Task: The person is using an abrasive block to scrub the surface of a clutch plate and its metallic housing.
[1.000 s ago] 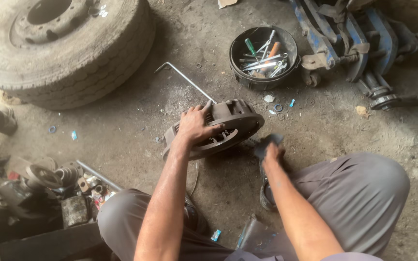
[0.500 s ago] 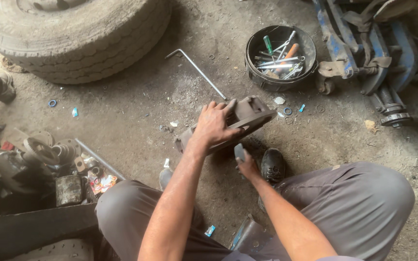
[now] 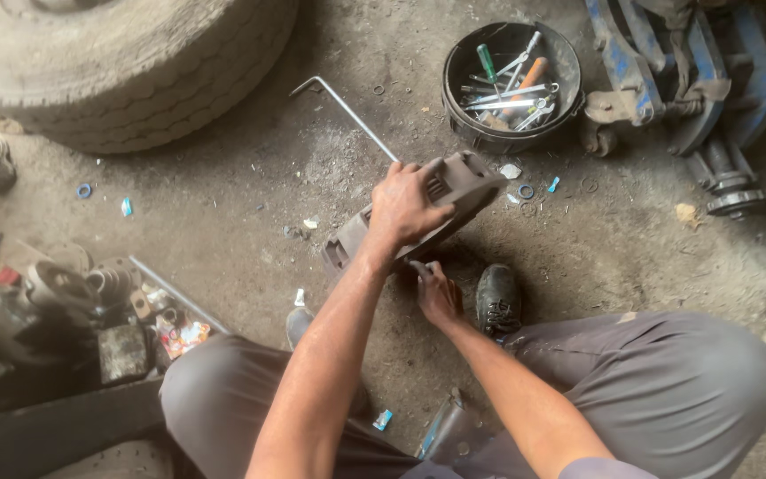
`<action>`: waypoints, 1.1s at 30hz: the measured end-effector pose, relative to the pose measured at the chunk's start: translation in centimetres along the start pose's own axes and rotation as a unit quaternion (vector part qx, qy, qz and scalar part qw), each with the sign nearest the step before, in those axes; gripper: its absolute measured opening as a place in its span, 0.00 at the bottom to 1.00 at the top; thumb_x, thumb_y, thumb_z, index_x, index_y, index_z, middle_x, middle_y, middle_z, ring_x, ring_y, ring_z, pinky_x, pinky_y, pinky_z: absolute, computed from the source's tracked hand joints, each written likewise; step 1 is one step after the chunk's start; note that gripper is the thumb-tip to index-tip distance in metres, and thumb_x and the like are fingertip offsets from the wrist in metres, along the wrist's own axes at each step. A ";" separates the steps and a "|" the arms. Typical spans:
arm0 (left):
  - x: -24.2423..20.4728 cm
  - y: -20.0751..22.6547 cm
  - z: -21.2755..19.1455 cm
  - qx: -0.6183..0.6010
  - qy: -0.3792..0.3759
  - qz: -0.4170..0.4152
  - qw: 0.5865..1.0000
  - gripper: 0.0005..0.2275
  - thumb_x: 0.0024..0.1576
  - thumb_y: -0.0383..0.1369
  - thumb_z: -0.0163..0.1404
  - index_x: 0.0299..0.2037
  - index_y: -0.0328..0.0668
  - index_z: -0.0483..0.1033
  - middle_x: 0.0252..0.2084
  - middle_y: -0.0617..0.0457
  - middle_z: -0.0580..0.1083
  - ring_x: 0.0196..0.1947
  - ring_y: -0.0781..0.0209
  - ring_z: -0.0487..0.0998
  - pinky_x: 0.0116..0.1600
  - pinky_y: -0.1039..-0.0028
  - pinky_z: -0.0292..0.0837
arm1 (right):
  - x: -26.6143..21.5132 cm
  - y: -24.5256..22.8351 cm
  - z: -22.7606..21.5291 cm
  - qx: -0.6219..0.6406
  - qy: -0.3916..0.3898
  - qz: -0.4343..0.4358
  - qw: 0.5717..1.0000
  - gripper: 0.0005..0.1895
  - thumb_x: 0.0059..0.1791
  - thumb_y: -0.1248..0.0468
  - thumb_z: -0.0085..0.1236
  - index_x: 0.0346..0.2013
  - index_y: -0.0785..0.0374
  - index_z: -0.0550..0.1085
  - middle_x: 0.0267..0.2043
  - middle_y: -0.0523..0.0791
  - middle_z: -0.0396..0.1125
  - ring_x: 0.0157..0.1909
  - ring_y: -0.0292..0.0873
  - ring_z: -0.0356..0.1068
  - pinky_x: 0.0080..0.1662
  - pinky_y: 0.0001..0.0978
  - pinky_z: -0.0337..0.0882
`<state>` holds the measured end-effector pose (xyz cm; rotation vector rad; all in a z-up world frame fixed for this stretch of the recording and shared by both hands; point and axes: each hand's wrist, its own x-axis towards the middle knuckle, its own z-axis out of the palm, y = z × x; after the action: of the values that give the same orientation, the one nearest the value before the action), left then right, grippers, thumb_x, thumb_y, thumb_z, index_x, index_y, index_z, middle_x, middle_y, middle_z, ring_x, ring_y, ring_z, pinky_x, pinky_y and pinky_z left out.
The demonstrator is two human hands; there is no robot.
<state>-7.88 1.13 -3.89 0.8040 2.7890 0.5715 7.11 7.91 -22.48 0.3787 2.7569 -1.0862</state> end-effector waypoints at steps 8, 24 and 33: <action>-1.5 -0.1 -1.3 0.012 0.003 0.023 1.000 0.39 0.49 0.51 0.57 0.72 0.50 0.62 0.48 0.49 0.74 0.45 0.57 0.69 0.40 0.67 0.70 | 3.6 2.3 3.6 -0.038 0.059 -0.111 0.991 0.19 0.54 0.73 0.44 0.60 0.63 0.69 0.44 0.56 0.70 0.37 0.55 0.72 0.34 0.47 0.77; -7.4 -2.5 -2.8 -0.017 0.115 0.093 0.989 0.39 0.46 0.48 0.59 0.72 0.54 0.64 0.61 0.46 0.74 0.58 0.49 0.76 0.58 0.63 0.75 | -0.6 -1.7 14.1 0.180 0.163 -0.167 0.956 0.06 0.53 0.69 0.47 0.37 0.66 0.74 0.37 0.56 0.73 0.38 0.59 0.75 0.38 0.51 0.75; -8.8 -2.8 -4.2 -0.069 0.089 0.027 0.993 0.37 0.46 0.42 0.58 0.70 0.47 0.66 0.54 0.43 0.74 0.49 0.48 0.78 0.55 0.61 0.74 | 6.5 8.2 9.2 -0.348 0.183 -0.256 0.883 0.23 0.47 0.64 0.54 0.58 0.50 0.75 0.68 0.46 0.63 0.58 0.59 0.66 0.57 0.58 0.69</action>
<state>-2.93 -7.12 -0.65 0.8380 2.8540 0.8755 3.71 8.50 -35.95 -0.2931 3.4285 0.0119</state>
